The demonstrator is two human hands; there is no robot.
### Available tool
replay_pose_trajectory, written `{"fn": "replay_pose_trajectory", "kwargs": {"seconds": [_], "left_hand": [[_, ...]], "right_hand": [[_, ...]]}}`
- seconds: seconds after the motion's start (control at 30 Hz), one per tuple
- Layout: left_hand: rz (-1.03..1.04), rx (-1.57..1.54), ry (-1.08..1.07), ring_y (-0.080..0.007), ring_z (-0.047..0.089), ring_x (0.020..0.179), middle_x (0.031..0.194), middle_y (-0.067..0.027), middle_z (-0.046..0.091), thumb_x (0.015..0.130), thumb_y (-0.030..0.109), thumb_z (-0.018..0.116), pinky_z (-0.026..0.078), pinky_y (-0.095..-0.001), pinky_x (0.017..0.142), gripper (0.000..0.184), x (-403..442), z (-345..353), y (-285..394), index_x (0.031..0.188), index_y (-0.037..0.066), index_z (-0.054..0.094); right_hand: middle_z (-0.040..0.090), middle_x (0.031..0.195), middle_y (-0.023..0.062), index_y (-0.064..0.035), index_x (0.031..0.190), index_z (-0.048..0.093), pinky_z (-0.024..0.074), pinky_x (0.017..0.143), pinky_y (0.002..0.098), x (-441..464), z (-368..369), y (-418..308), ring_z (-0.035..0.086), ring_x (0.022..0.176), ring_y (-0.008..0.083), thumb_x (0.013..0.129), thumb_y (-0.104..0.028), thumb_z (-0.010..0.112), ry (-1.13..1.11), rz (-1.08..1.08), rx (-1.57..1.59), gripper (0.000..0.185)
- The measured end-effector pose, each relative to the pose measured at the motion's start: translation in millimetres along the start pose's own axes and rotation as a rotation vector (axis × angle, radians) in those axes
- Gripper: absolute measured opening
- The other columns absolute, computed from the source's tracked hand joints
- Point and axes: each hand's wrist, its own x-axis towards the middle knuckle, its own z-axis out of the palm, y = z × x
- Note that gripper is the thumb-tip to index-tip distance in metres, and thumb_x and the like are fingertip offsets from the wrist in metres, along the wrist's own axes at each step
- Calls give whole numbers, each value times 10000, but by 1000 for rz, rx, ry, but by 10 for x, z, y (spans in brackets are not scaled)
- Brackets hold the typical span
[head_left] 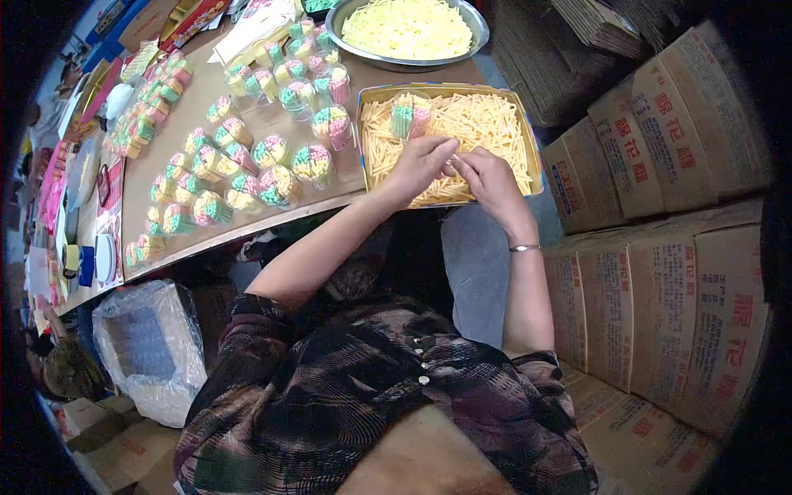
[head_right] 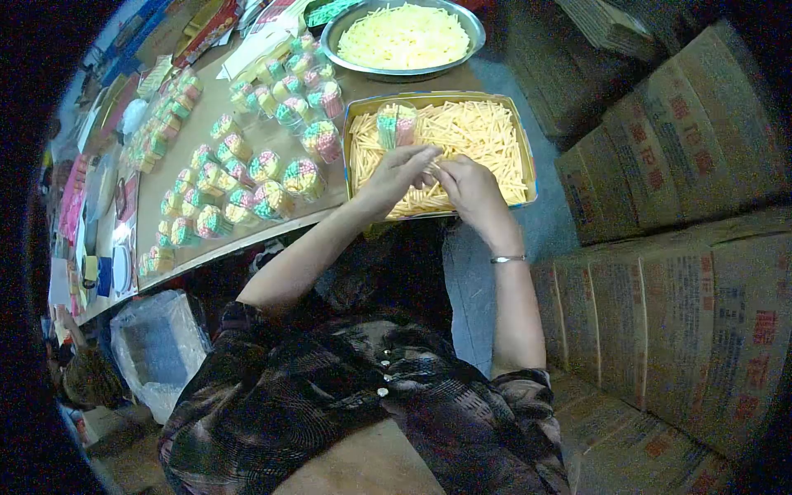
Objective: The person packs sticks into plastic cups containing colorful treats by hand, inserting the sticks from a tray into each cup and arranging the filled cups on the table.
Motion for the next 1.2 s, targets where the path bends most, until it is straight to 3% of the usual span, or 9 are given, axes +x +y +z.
{"fn": "replay_pose_trajectory", "kwargs": {"seconds": [0.1,0.27,0.43,0.5,0.57,0.67,0.73,0.93,1.2], "left_hand": [[131,190,-12,-141,570,628,776,-83,629,888,84,542,469,-221,592,194,-18,-3,-42,997,-52,628],[-35,-16,-25,-161,557,830,995,-108,589,895,90,542,460,-239,737,278,-9,-69,128,1151,-16,556],[591,823,327,-281,486,1011,1168,-191,484,774,153,658,433,-369,838,511,94,-207,229,1213,-46,489],[603,952,443,-307,449,1091,1224,-206,445,744,178,690,413,-398,890,578,292,-389,238,1232,-40,469],[279,1134,397,-311,500,1054,1182,-206,486,676,207,745,431,-396,887,653,456,-530,135,1217,-29,466],[-23,874,100,-304,540,1018,1145,-188,518,639,191,762,438,-377,892,704,508,-634,217,1229,-15,440],[530,787,158,-273,565,965,1100,-155,541,627,140,752,446,-344,882,676,399,-617,128,1209,-5,441],[632,521,184,-259,555,971,1079,-129,540,627,100,739,442,-332,884,620,186,-503,246,1172,6,459],[594,459,85,-239,543,974,1067,-120,532,625,65,725,440,-320,882,594,41,-297,276,1159,22,468]], "right_hand": [[556,736,67,4,1038,654,416,604,301,1,32,-30,515,645,186,907,-135,550,-52,10,-70,216],[532,701,98,8,877,658,467,575,349,-1,150,-196,524,582,266,876,-142,581,267,220,641,168],[565,747,132,13,861,651,497,592,370,15,128,-106,567,613,299,849,-110,575,331,250,707,145],[591,782,135,8,892,658,496,618,364,7,105,-64,579,646,304,818,-74,591,242,206,143,129],[617,818,139,3,922,664,495,644,358,20,79,-44,591,679,309,788,-39,607,140,139,-424,152],[619,821,145,8,924,664,495,651,373,15,169,62,591,684,324,786,-36,606,146,86,-419,156],[621,824,152,12,926,665,495,658,389,-11,237,143,590,689,339,784,-33,606,143,50,-404,160],[637,842,123,8,923,669,495,644,336,-4,157,223,607,694,261,799,-40,615,206,12,-306,144],[657,887,49,9,954,669,464,656,228,79,-191,-414,594,744,116,809,6,629,477,10,500,150]]}}
